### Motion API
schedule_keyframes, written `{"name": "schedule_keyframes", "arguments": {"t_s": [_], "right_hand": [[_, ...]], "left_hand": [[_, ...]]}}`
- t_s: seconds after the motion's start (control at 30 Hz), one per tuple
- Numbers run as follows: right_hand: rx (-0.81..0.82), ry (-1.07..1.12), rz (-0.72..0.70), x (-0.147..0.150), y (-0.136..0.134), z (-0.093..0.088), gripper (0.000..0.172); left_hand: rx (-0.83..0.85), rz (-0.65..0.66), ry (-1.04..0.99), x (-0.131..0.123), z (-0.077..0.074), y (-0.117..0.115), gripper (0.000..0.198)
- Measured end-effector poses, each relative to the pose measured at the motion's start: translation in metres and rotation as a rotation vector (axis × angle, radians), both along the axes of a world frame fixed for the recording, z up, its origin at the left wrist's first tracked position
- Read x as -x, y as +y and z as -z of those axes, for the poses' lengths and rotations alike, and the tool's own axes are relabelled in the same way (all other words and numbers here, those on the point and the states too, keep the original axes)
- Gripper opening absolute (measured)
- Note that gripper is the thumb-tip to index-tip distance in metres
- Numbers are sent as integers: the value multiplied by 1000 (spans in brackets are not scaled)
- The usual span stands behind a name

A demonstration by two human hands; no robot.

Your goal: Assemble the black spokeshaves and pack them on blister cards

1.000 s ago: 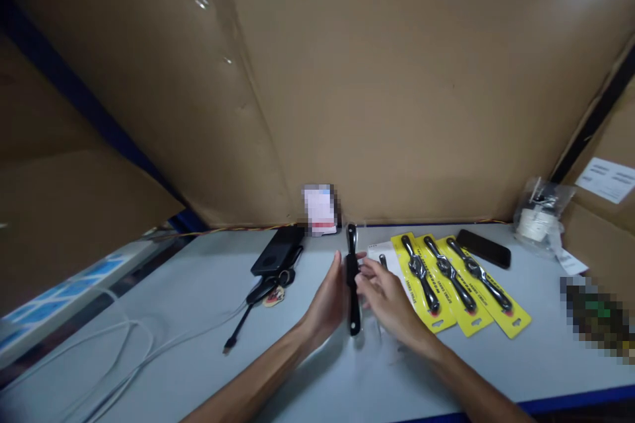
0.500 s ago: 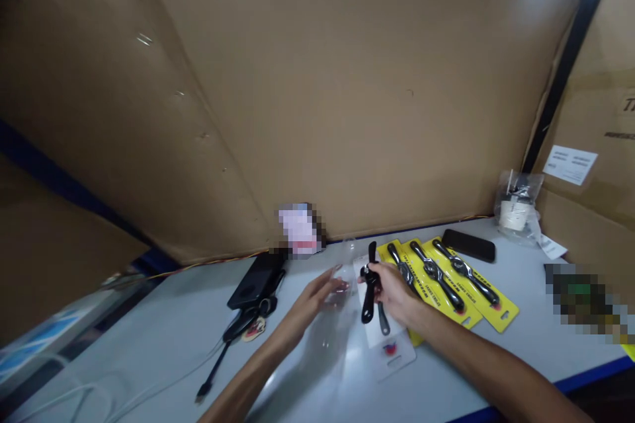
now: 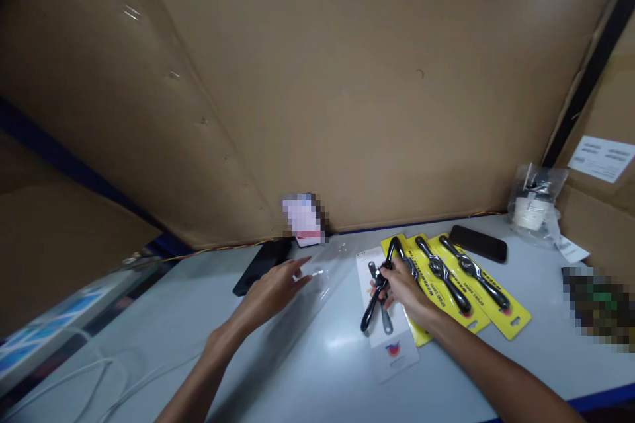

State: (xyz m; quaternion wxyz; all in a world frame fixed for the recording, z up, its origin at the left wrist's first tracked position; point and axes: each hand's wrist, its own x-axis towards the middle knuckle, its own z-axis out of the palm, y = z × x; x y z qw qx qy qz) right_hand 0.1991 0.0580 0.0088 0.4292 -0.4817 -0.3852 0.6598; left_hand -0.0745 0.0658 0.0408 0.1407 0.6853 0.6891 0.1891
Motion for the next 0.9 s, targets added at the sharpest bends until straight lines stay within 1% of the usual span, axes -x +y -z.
{"name": "schedule_keyframes", "arguments": {"t_s": [0.07,0.13,0.23,0.27,0.3,0.33,0.37,0.43,0.47,0.5,0.53,0.63,0.67,0.73,0.83,0.87,0.9], "right_hand": [[-32,-7,26,0,-2,-1,17],[-54,-4,48,0,-4,-2,18],[-65,17,59,1,-6,-5,19],[-61,34,58,2,-6,-5,19],[-53,56,54,2,-7,-5,19],[-45,82,50,3,-8,-5,20],[-38,109,48,4,-8,-5,21],[-34,157,48,7,-11,-4,24],[-38,181,49,9,-12,-4,27],[-42,209,52,10,-13,-3,29],[-43,237,53,12,-14,-3,32],[-24,278,68,15,-17,-2,41],[-19,269,70,16,-18,-2,42],[-34,213,57,15,-18,-2,42],[-86,103,23,12,-16,-5,40],[-98,68,20,10,-16,-7,39],[-106,32,9,8,-15,-10,38]], "left_hand": [[-61,-56,96,-4,-6,-2,41],[-160,-74,216,-11,-12,-5,45],[-287,-21,438,-24,-18,-11,43],[-311,-6,473,-28,-19,-13,42],[-333,-1,465,-32,-19,-16,41],[-367,6,418,-37,-18,-18,39],[-405,26,330,-43,-16,-21,36],[-433,102,59,-56,-10,-29,27],[-377,162,-114,-64,-6,-34,23],[-253,196,-277,-71,-1,-39,22],[-97,229,-395,-79,4,-43,24],[249,311,-666,-97,17,-54,34],[316,321,-730,-101,20,-55,37],[361,325,-816,-104,24,-57,42],[321,343,-869,-103,23,-55,44],[286,330,-867,-100,21,-54,43],[213,299,-845,-97,19,-53,40]]}}
